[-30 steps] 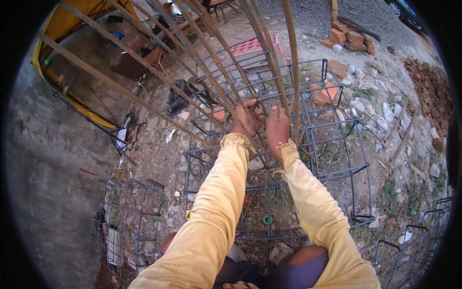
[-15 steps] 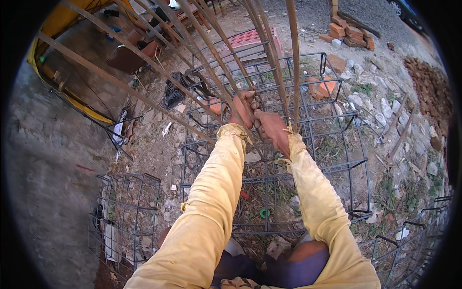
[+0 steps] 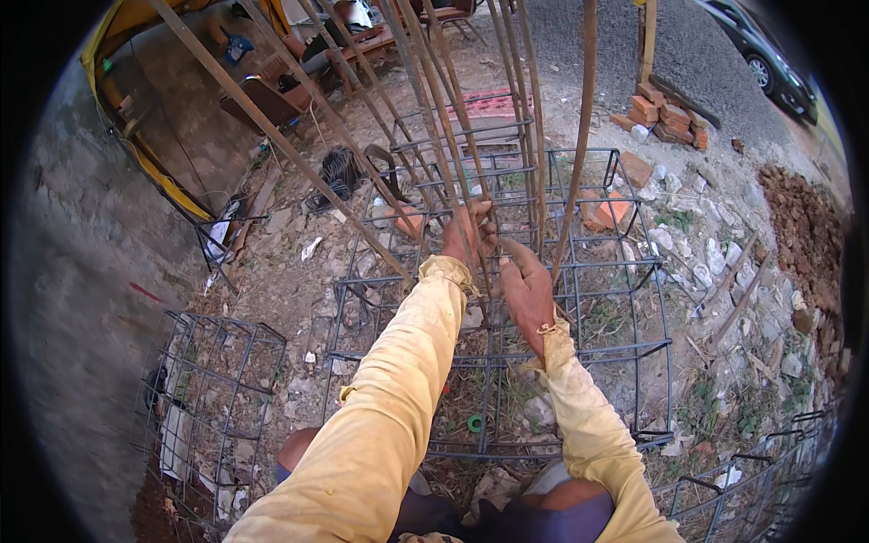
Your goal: The person sits on the ground and assembles a metal cage structure by hand, using pliers to secure wire ties at the intersections of vertical and horizontal bars. The person repeatedly positions bars, wraps wire, and twists it to fasten the joints.
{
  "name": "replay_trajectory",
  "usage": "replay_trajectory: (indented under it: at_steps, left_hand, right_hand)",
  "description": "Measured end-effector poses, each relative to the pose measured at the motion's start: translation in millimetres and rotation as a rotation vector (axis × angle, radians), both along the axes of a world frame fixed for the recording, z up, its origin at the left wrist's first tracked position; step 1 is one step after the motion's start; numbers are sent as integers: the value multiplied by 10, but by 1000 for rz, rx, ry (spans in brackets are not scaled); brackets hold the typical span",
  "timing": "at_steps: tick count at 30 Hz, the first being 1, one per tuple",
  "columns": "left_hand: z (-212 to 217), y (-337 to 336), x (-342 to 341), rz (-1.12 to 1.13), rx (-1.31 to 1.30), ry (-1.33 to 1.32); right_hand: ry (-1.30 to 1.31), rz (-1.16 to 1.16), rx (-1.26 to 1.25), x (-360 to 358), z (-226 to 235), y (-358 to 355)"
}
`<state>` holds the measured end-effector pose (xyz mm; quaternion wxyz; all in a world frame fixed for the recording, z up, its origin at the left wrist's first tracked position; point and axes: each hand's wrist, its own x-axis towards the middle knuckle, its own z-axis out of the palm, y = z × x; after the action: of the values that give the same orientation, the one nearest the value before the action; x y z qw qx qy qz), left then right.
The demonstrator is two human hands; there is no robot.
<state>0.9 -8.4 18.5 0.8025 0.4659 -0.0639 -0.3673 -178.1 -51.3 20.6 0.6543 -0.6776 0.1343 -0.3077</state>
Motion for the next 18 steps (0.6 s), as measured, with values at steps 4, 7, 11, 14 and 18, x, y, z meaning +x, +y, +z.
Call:
replay_trajectory:
  at_steps: [4, 7, 11, 14, 18]
  left_hand:
    - [-14, 181, -328, 132, 82, -126]
    - [41, 372, -663, 336, 240, -103]
    - [225, 1200, -1170, -245, 518, -279]
    - [1188, 1939, -1027, -989, 767, -502]
    - [1749, 2463, -317, -509, 637, -886]
  right_hand:
    - [130, 396, 639, -254, 116, -42]
    - [9, 574, 1049, -392, 15, -122]
    - [-129, 498, 1150, -584, -57, 20]
    - [-81, 412, 1197, -679, -252, 142]
    - [100, 322, 1181, -656, -539, 138]
